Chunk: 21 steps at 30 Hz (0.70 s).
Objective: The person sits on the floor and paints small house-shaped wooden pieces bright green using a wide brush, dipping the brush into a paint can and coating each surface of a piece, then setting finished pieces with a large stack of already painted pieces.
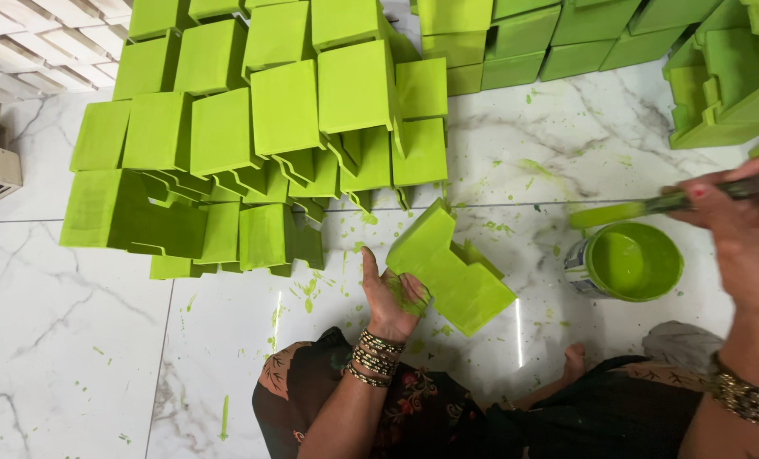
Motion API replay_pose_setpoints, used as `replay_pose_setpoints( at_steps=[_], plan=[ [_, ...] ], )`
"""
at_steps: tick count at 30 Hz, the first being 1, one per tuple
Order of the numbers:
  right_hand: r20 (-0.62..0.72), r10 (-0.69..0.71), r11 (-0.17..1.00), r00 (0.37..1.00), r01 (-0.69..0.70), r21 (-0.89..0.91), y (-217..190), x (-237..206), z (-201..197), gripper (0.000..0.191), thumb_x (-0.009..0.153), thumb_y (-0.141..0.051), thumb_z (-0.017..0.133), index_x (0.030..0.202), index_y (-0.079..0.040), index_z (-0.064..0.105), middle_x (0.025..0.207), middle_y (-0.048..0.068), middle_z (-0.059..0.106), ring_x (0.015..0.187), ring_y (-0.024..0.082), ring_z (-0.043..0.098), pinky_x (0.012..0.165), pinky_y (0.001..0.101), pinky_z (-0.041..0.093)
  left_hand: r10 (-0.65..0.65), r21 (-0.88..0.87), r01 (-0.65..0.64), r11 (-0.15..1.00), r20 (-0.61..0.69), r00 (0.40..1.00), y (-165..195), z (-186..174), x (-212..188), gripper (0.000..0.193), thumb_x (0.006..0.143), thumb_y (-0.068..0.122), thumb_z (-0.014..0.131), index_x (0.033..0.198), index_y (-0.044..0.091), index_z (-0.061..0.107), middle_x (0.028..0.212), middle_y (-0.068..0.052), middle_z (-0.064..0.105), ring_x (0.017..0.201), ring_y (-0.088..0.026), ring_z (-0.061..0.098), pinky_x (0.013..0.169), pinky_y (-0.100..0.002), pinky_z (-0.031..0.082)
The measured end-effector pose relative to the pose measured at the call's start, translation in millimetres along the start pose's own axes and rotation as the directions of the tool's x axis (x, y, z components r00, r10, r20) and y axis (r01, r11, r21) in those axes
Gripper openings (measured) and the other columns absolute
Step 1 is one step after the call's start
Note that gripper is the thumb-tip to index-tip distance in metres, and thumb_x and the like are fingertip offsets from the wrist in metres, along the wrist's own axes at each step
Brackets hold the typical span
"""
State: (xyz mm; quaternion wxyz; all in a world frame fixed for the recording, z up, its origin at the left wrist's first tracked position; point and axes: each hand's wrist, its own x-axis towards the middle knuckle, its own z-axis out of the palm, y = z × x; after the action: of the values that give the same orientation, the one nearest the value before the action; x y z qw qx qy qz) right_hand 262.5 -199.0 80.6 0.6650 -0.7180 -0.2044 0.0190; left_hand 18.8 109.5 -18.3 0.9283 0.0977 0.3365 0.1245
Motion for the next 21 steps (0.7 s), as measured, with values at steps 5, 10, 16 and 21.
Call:
replay_pose_setpoints(
  at_steps=[5, 10, 16, 21],
  plan=[
    [-0.028, 0.030, 0.990, 0.999, -0.034, -0.138, 30, 8, -31, 0.020, 0.113, 0.005, 0.065, 0.116, 0.001, 0.046, 0.107, 0.015, 0.066, 0.098, 0.022, 0.072, 0.090, 0.0313, 0.064, 0.016, 0.061, -0.019, 0.998, 0.048, 0.999, -5, -8, 8, 0.089, 0.089, 0.085, 0.046, 0.111, 0.002, 0.068, 0.081, -0.003, 0.066, 0.063, -0.013, 0.057, 0.059, -0.026, 0.049],
    [0.021, 0.119, 0.811, 0.993, -0.085, -0.579, 43, 11, -23, 0.019, 0.098, -0.002, 0.080, 0.104, 0.004, 0.063, 0.093, 0.016, 0.072, 0.087, 0.022, 0.072, 0.072, 0.0315, 0.055, -0.009, 0.076, 0.012, 0.997, -0.035, 0.999, -6, -10, 10, 0.087, 0.091, 0.082, 0.043, 0.111, 0.000, 0.067, 0.078, -0.004, 0.066, 0.063, -0.014, 0.056, 0.061, -0.026, 0.048],
    [0.125, 0.203, 0.848, 0.971, -0.110, -0.519, 34, 14, -5, 0.009, 0.092, -0.005, 0.075, 0.099, -0.002, 0.069, 0.088, 0.009, 0.076, 0.093, 0.018, 0.074, 0.084, 0.0306, 0.056, 0.004, 0.148, -0.009, 0.989, 0.032, 0.999, -7, -10, 13, 0.093, 0.091, 0.084, 0.038, 0.106, -0.002, 0.069, 0.064, -0.007, 0.060, 0.059, -0.019, 0.054, 0.059, -0.029, 0.046],
    [0.061, 0.245, 0.553, 0.968, -0.088, -0.828, 1, 5, 2, 0.012, 0.091, -0.014, 0.078, 0.101, -0.010, 0.075, 0.088, 0.011, 0.076, 0.087, 0.027, 0.075, 0.081, 0.0423, 0.057, 0.018, 0.174, -0.024, 0.984, 0.038, 0.999, -6, -10, 12, 0.098, 0.091, 0.086, 0.035, 0.100, -0.006, 0.068, 0.058, -0.010, 0.057, 0.057, -0.022, 0.053, 0.062, -0.032, 0.049]
  ],
)
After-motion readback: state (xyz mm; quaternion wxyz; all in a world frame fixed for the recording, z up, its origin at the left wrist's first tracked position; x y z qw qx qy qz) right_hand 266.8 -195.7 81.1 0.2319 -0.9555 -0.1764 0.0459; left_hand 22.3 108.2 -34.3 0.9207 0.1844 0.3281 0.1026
